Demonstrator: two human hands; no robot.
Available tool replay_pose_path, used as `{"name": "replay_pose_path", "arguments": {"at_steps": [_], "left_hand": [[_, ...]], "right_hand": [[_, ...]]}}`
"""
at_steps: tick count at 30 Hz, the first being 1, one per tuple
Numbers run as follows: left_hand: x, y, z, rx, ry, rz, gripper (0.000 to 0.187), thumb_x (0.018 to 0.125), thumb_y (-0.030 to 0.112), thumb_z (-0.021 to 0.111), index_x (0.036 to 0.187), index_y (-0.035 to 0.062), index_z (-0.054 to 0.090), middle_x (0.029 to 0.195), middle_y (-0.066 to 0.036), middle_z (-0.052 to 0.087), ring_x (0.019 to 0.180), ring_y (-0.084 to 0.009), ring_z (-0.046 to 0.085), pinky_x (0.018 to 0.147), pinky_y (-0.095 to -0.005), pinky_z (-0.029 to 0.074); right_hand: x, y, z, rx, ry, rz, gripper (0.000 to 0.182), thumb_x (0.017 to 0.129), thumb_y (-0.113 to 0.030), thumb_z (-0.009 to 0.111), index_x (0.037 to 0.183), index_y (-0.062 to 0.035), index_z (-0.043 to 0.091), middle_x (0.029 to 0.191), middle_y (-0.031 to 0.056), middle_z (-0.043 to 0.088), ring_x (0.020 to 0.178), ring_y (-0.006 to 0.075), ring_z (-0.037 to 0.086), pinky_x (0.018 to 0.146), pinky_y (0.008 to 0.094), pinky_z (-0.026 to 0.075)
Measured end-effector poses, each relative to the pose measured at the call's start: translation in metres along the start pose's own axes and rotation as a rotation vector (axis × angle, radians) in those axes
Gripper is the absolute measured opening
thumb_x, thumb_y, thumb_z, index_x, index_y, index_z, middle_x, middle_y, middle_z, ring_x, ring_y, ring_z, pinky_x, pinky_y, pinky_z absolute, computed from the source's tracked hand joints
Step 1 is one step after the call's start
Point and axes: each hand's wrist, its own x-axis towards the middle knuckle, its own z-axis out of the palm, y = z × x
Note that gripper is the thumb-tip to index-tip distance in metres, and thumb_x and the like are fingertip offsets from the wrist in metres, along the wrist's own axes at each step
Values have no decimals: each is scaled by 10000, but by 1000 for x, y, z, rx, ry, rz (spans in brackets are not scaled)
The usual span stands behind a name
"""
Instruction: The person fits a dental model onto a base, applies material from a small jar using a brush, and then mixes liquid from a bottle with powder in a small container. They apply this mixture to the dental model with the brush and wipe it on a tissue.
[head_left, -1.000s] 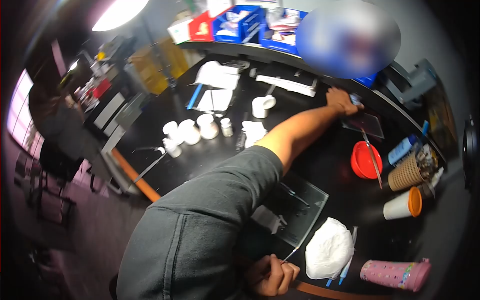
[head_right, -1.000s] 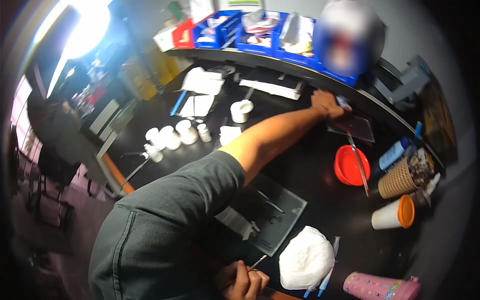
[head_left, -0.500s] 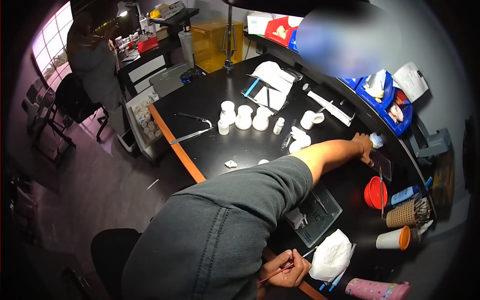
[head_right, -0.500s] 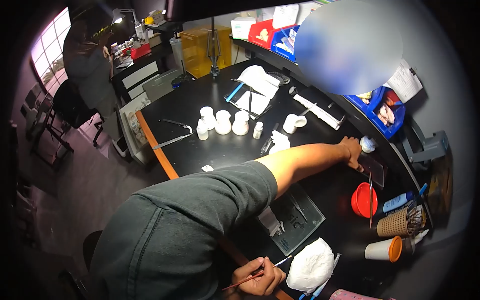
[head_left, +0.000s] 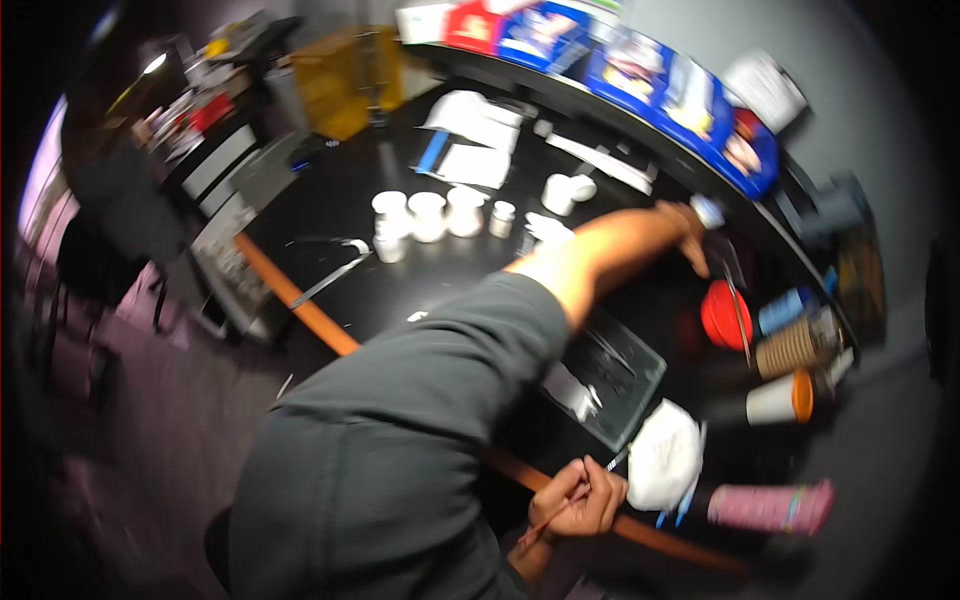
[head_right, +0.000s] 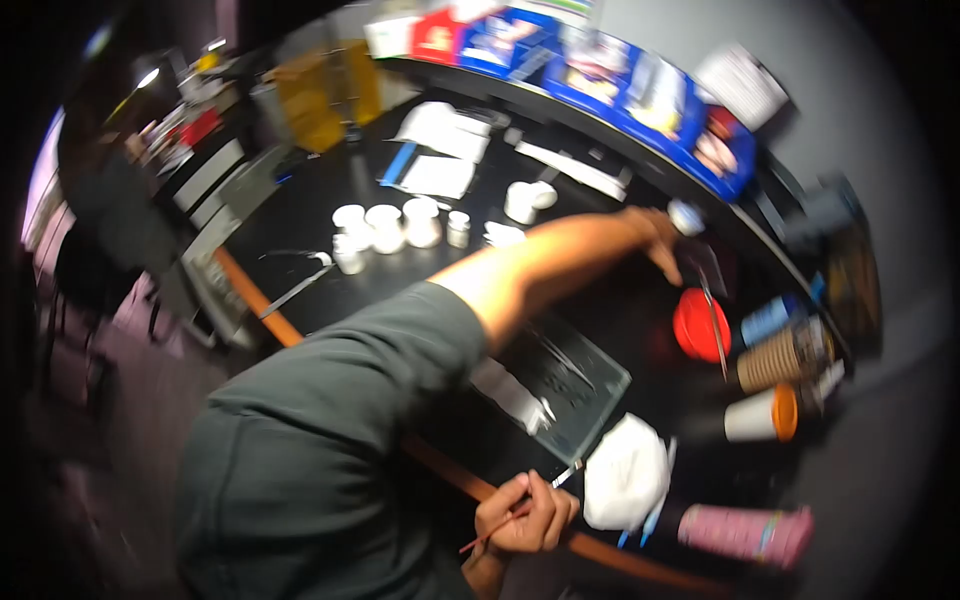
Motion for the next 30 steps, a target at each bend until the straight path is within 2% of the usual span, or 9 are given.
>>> {"name": "replay_pose_path", "arguments": {"at_steps": [1,3,10,16,20,24,27,29,30], "left_hand": [[3,-6,4,-10,39,51,1228,549,824,848,1493,78,604,1549,-174,575,1417,-296,577,1106,-465,507],[-12,-8,-3,20,48,111,1190,604,838,792,1386,-49,654,1483,-278,586,1377,-372,589,1097,-445,513],[-63,-20,-32,-14,30,114,1079,598,823,755,1253,-34,746,1488,-243,590,1396,-346,564,1126,-439,482],[-146,-23,-63,-62,25,-40,1129,592,718,784,1449,4,616,1602,-192,487,1463,-366,470,1148,-503,436],[-198,-36,-78,-29,42,38,919,620,725,758,1212,22,779,1376,-248,667,1278,-408,614,1073,-501,468],[-327,-22,-119,49,-48,204,811,718,634,761,1265,36,721,1323,-249,685,1190,-372,659,1013,-484,514],[-383,-8,-144,-75,-122,-150,671,854,549,759,1386,146,689,1304,-226,716,1136,-364,693,970,-537,568],[-385,-32,-136,119,-124,54,708,801,589,776,1298,87,725,1223,-213,735,1102,-371,703,910,-531,581],[-407,-41,-132,159,145,80,564,864,425,785,1237,7,722,1137,-195,758,1026,-336,731,846,-468,596]], "right_hand": [[1,-1,-1,4,-5,8,66,828,-46,702,844,17,708,698,87,566,636,261,540,561,368,420],[3,-3,-4,-22,-23,9,42,828,-21,697,850,11,712,725,95,582,651,266,551,581,373,440],[0,0,-2,-12,-3,8,93,789,44,693,876,16,713,783,117,619,686,282,571,618,386,470],[-4,-1,-5,-1,-58,84,101,786,42,711,885,20,718,776,120,646,710,294,603,641,391,493],[-2,-3,-7,46,-86,113,99,803,17,723,902,24,722,790,126,665,710,280,616,643,376,500],[-1,-4,-12,157,-135,154,85,848,-18,726,925,18,724,807,114,656,703,238,604,610,345,474],[3,-9,-12,206,-224,177,105,859,-34,752,950,7,721,872,118,694,766,228,636,622,325,505],[14,-28,-9,194,-291,181,138,849,-35,769,971,3,717,911,126,716,809,238,656,644,324,532],[17,-37,-5,218,-332,184,191,834,-39,791,1003,-1,710,976,135,733,865,257,677,683,334,564]]}}
